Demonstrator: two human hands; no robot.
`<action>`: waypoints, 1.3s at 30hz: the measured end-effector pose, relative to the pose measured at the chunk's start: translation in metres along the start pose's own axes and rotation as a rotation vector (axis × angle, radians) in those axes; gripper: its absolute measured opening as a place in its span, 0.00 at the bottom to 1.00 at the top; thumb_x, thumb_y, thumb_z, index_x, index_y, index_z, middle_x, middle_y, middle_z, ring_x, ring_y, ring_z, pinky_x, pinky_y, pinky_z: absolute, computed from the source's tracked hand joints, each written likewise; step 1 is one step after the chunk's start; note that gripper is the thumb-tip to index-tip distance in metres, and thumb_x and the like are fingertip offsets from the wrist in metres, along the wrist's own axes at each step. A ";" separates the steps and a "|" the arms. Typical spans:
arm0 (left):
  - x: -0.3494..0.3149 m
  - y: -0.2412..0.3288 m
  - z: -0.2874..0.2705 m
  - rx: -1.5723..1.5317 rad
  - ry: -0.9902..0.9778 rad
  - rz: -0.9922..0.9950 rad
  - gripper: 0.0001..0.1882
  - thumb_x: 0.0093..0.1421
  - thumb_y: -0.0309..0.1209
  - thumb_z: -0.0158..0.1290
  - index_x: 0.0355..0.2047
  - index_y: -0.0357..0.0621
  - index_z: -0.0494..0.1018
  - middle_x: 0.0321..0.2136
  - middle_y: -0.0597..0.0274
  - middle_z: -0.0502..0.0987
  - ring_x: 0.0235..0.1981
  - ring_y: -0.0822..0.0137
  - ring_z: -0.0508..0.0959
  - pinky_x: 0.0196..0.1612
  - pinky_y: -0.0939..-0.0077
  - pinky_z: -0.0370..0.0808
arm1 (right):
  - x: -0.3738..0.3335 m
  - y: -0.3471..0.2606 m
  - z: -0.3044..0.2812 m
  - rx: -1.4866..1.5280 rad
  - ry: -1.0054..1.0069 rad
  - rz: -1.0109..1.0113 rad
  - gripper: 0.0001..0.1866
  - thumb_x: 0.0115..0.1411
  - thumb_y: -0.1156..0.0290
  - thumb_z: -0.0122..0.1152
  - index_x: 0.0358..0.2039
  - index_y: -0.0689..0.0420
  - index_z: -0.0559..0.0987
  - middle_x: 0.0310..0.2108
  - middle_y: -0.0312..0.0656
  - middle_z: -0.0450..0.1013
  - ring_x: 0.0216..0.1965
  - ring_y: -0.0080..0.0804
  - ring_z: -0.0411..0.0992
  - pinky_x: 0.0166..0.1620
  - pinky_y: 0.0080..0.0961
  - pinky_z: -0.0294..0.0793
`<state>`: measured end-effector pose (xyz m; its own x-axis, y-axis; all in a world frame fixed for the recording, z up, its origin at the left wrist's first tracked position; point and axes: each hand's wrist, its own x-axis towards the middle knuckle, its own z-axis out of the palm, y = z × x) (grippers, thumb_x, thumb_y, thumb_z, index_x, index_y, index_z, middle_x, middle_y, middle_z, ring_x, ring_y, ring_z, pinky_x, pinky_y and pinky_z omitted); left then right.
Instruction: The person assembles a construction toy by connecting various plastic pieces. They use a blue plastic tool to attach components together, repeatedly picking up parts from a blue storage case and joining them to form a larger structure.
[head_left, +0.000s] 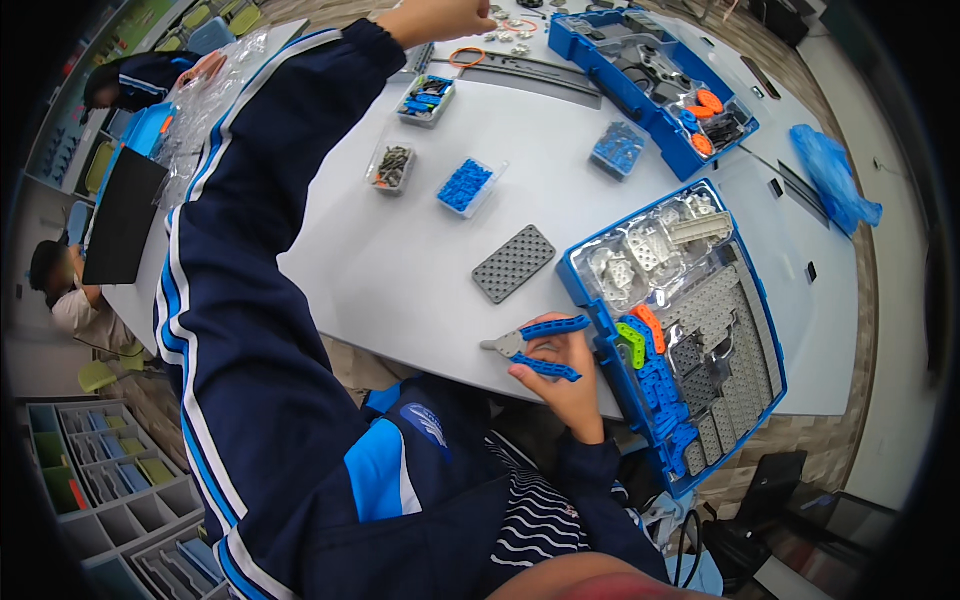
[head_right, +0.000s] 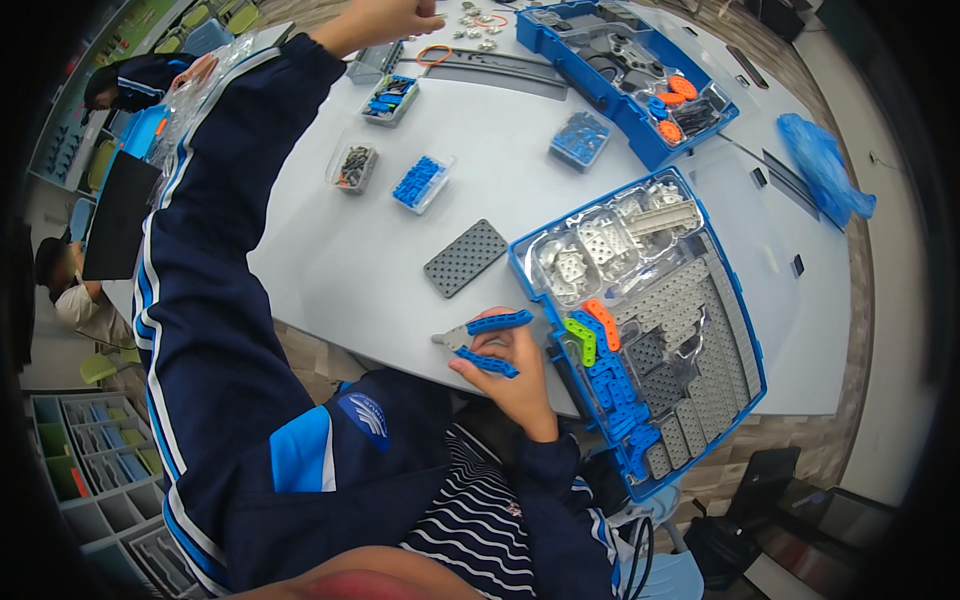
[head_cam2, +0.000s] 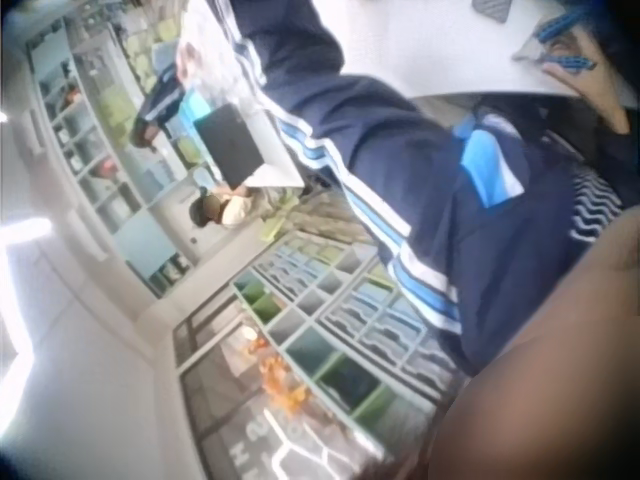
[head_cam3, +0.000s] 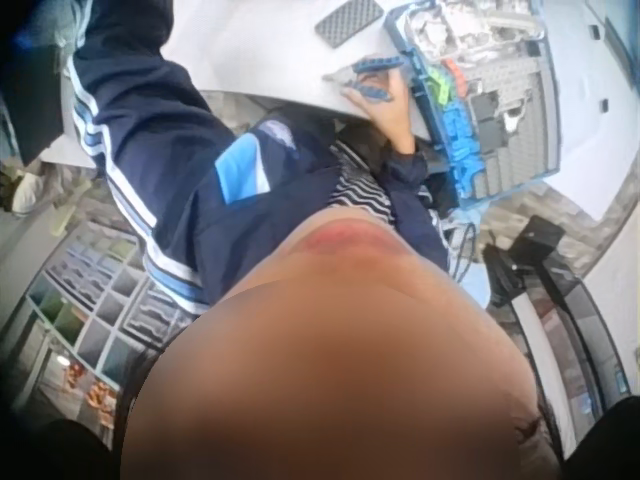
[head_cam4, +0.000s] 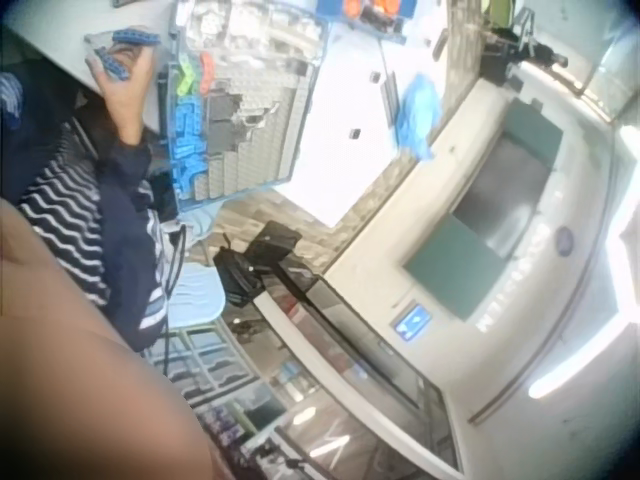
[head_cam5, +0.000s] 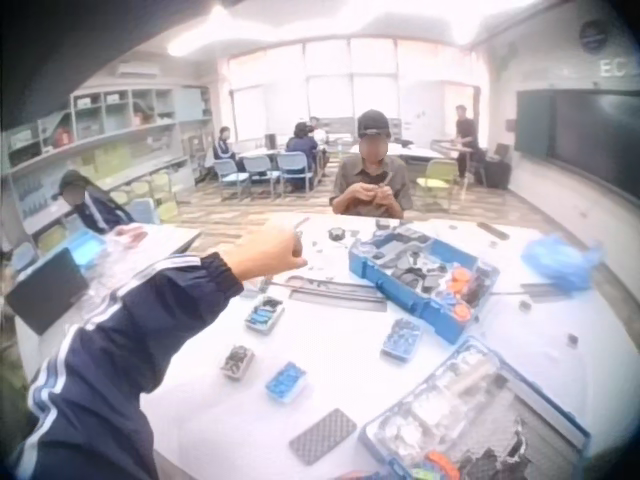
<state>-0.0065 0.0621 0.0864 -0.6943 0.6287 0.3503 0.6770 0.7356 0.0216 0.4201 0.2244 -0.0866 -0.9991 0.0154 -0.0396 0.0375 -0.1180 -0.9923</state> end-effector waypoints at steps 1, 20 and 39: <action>0.004 -0.006 0.009 -0.003 -0.009 -0.006 0.12 0.51 0.37 0.61 0.27 0.40 0.83 0.26 0.46 0.82 0.31 0.47 0.83 0.36 0.54 0.78 | 0.000 0.000 0.000 0.014 -0.004 0.001 0.34 0.50 0.77 0.79 0.54 0.61 0.68 0.43 0.40 0.73 0.41 0.22 0.74 0.44 0.20 0.79; 0.156 -0.066 0.256 0.014 -0.142 -0.082 0.11 0.49 0.35 0.62 0.28 0.40 0.84 0.26 0.43 0.83 0.30 0.47 0.84 0.40 0.56 0.80 | 0.004 -0.002 -0.005 0.015 -0.038 -0.027 0.35 0.50 0.78 0.79 0.55 0.60 0.68 0.44 0.39 0.73 0.41 0.23 0.75 0.45 0.20 0.80; -0.005 0.259 0.060 -0.703 -0.480 0.449 0.24 0.60 0.45 0.58 0.26 0.29 0.80 0.19 0.50 0.81 0.23 0.60 0.83 0.30 0.67 0.78 | -0.001 -0.002 -0.004 0.004 -0.035 -0.029 0.37 0.49 0.78 0.79 0.56 0.60 0.67 0.48 0.40 0.72 0.42 0.22 0.73 0.45 0.21 0.79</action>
<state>0.1580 0.2643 0.0338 -0.2550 0.9659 0.0458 0.7875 0.1800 0.5895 0.4208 0.2285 -0.0848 -0.9998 -0.0164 -0.0069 0.0089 -0.1223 -0.9925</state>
